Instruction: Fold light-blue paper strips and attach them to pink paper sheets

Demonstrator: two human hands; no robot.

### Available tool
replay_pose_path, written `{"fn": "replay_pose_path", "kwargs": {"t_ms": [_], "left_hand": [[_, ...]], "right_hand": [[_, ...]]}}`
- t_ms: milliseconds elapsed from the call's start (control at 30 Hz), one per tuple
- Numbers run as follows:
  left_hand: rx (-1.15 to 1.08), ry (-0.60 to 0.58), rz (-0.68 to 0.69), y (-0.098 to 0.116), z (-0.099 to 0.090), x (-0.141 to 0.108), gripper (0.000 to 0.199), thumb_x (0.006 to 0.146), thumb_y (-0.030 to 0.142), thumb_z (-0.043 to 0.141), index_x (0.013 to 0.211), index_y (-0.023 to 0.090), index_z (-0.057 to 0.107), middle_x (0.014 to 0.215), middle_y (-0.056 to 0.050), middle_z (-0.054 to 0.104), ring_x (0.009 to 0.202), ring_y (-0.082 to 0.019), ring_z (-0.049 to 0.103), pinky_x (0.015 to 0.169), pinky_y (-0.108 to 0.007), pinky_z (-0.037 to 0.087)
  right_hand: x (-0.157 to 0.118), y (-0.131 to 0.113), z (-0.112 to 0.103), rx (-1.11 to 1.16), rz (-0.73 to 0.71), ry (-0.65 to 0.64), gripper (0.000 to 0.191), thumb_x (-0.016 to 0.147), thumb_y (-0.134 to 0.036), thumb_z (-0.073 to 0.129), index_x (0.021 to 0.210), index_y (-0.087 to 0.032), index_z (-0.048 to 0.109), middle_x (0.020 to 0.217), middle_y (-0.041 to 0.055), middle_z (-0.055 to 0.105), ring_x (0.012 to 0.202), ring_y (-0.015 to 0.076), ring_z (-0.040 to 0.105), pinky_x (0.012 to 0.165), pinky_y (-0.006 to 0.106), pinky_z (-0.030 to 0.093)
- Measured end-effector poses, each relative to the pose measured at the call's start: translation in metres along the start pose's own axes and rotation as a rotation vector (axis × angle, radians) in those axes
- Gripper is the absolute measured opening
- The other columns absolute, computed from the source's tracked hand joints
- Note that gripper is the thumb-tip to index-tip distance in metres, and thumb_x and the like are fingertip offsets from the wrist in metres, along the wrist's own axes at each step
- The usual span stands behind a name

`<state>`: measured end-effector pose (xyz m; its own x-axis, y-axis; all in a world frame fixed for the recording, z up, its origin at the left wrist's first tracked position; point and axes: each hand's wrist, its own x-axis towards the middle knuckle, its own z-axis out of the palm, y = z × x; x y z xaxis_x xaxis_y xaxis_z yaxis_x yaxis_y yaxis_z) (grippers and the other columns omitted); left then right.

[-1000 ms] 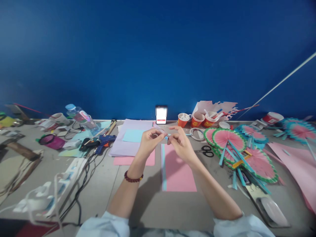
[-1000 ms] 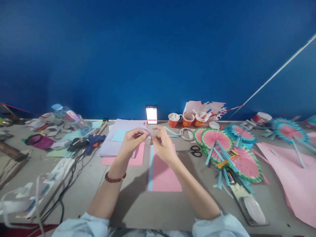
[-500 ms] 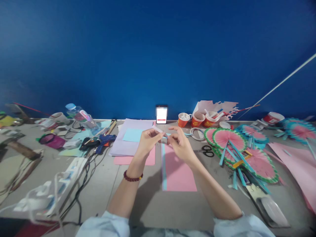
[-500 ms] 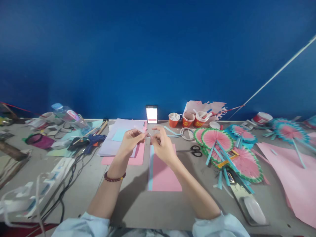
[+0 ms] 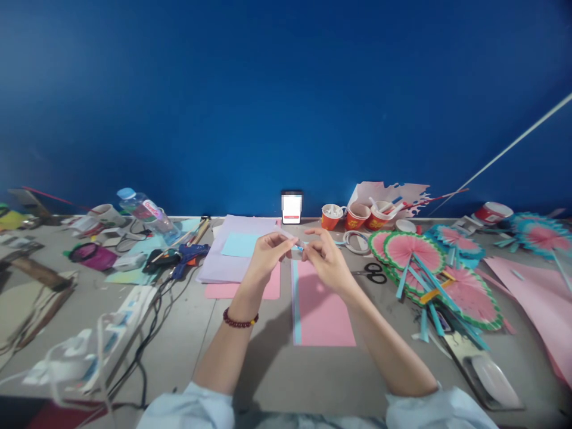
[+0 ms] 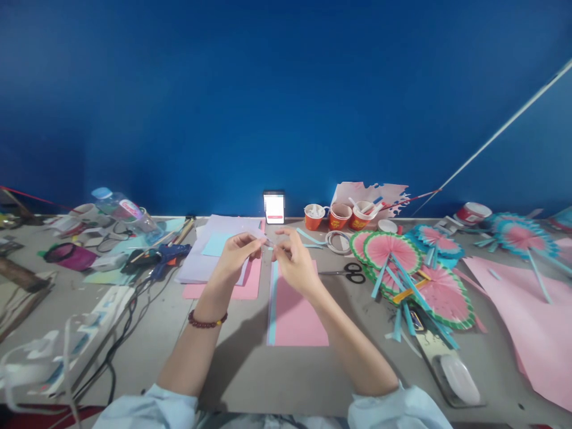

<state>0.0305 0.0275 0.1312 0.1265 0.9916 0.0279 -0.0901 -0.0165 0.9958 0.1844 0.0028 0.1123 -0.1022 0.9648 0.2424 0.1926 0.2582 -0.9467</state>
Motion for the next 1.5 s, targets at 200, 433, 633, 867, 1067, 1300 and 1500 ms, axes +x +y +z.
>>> {"fn": "replay_pose_path", "kwargs": {"t_ms": [200,433,633,867,1067,1300,1500], "left_hand": [[-0.078,0.014,0.017,-0.006,0.001,0.003,0.027,0.065,0.037,0.076,0.054,0.016,0.062,0.047,0.003,0.052,0.045,-0.007,0.040,0.045,-0.022,0.029],[-0.044,0.026,0.050,-0.003,0.005,0.001,0.027,0.064,0.041,0.077,0.063,0.015,0.067,0.052,0.001,0.055,0.047,-0.007,0.044,0.045,-0.021,0.031],[0.039,-0.014,0.131,-0.005,0.009,0.000,0.023,0.063,0.037,0.079,0.070,0.017,0.069,0.060,0.000,0.061,0.053,-0.010,0.050,0.047,-0.022,0.036],[0.097,0.027,0.300,-0.009,0.014,-0.001,0.021,0.072,0.035,0.075,0.065,0.017,0.066,0.069,-0.002,0.061,0.061,-0.011,0.053,0.053,-0.023,0.041],[0.089,0.021,0.307,-0.010,0.012,-0.002,0.016,0.074,0.033,0.072,0.073,0.017,0.069,0.081,-0.005,0.065,0.064,-0.011,0.054,0.055,-0.023,0.043],[0.008,0.041,0.142,-0.007,0.016,-0.003,0.021,0.068,0.037,0.075,0.072,0.017,0.069,0.063,-0.001,0.064,0.049,-0.008,0.048,0.045,-0.021,0.038],[-0.043,0.057,0.061,-0.003,0.016,-0.003,0.022,0.065,0.035,0.077,0.066,0.016,0.066,0.057,0.001,0.062,0.044,-0.007,0.050,0.042,-0.020,0.034]], "right_hand": [[-0.001,-0.002,-0.001,0.018,-0.008,0.000,0.027,0.088,-0.026,0.046,0.115,-0.023,0.041,0.068,-0.0037,0.059,0.066,0.0155,0.056,0.066,0.030,0.043],[-0.001,-0.007,-0.002,-0.006,-0.034,0.040,0.026,0.089,-0.025,0.045,0.114,-0.023,0.041,0.069,-0.0027,0.060,0.069,0.0165,0.059,0.068,0.031,0.045],[-0.003,-0.011,-0.002,-0.081,-0.075,0.101,0.025,0.090,-0.025,0.045,0.115,-0.022,0.042,0.072,-0.0002,0.063,0.070,0.0179,0.062,0.069,0.032,0.047],[-0.005,-0.013,-0.001,-0.096,-0.073,0.101,0.026,0.091,-0.027,0.046,0.116,-0.023,0.042,0.076,0.0012,0.064,0.071,0.0180,0.063,0.066,0.030,0.046],[-0.004,-0.011,0.000,-0.044,-0.079,0.073,0.025,0.092,-0.029,0.044,0.117,-0.022,0.042,0.074,0.0002,0.061,0.075,0.0178,0.061,0.071,0.031,0.046],[-0.002,-0.006,0.001,-0.030,-0.080,0.058,0.026,0.092,-0.023,0.042,0.118,-0.022,0.042,0.076,0.0005,0.058,0.077,0.0184,0.060,0.072,0.032,0.044],[-0.001,-0.004,0.002,-0.019,-0.095,0.044,0.028,0.092,-0.022,0.041,0.120,-0.022,0.041,0.077,0.0001,0.058,0.077,0.0179,0.060,0.071,0.032,0.043]]}}
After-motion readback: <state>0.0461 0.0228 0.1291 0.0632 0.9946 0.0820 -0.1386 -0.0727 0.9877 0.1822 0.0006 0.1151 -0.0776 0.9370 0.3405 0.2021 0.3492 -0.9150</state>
